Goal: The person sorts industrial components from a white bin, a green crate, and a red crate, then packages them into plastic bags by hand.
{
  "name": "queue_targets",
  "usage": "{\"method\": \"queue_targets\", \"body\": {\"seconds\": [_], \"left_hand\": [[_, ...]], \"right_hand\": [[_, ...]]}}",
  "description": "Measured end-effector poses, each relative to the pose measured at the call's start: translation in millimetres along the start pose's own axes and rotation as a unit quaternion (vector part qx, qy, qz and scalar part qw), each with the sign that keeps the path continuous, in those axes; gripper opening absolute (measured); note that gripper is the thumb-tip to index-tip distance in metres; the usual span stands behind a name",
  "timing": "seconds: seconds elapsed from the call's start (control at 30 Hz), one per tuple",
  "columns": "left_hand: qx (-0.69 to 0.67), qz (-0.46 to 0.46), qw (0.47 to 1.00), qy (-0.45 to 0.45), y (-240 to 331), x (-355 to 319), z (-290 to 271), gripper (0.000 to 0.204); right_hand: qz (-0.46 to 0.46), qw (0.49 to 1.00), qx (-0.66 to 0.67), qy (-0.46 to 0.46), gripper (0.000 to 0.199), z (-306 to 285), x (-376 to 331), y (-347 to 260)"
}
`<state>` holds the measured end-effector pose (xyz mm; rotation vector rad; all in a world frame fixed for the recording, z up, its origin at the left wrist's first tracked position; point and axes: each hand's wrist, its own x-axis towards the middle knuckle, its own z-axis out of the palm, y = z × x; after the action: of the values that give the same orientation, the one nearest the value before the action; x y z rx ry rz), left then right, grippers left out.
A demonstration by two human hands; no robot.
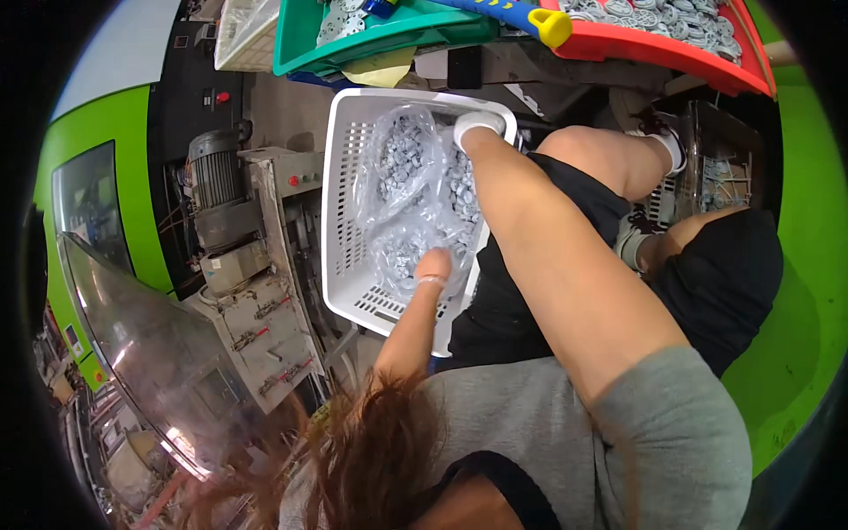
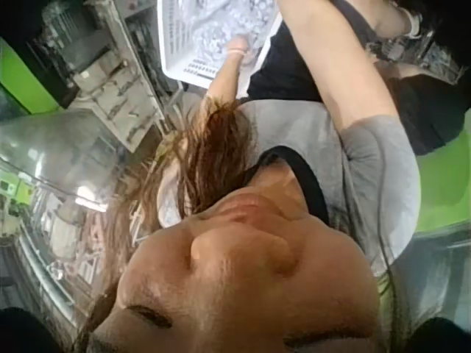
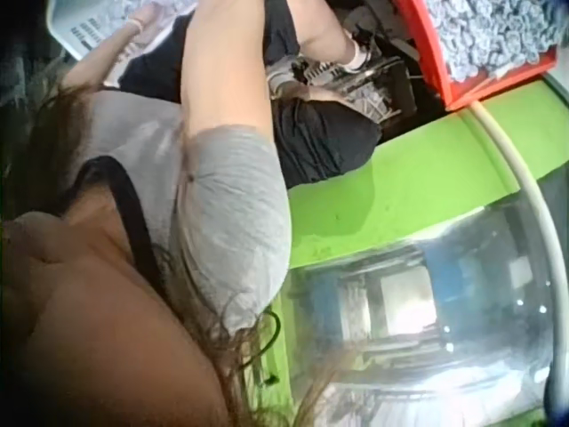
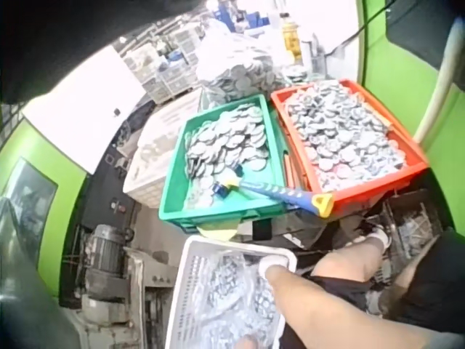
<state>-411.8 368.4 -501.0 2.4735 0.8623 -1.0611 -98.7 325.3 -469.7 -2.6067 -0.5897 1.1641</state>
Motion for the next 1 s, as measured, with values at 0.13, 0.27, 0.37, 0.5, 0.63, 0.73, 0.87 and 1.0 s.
{"method": "queue_targets", "body": {"seconds": [0.13,0.27,0.37,0.5,0.63,0.73,0.87,1.0], "left_hand": [[-0.057,-0.007,0.994,0.089,-38,-53,-6,0.032],[-0.152,0.007,0.977,0.15,-47,-107,-40,0.032],[-0.204,-0.006,0.965,0.165,-36,-117,-40,0.034],[-0.183,0.013,0.97,0.159,-21,-55,-11,0.038],[-0.179,0.053,0.978,0.09,18,-35,-22,0.042],[-0.206,-0.027,0.97,0.127,22,-43,-83,0.043],[0.067,0.143,0.89,0.428,-20,29,-128,0.057],[0.205,0.138,0.969,-0.001,-91,111,-111,0.043]], "right_hand": [[-0.081,0.996,0.029,0.006,0.036,-32,-37,-33],[-0.18,0.983,0.014,0.036,0.033,-66,-103,-48],[-0.142,0.983,-0.015,0.119,0.032,-75,-93,-22],[-0.049,0.985,-0.156,0.048,0.029,-44,-69,-23],[-0.027,0.981,-0.168,0.094,0.03,-26,-65,-6],[-0.039,0.982,-0.156,0.099,0.029,-43,-73,-8],[-0.052,0.981,-0.141,0.124,0.03,-39,-85,-9],[-0.129,0.975,-0.138,0.113,0.031,-50,-115,-26]]}}
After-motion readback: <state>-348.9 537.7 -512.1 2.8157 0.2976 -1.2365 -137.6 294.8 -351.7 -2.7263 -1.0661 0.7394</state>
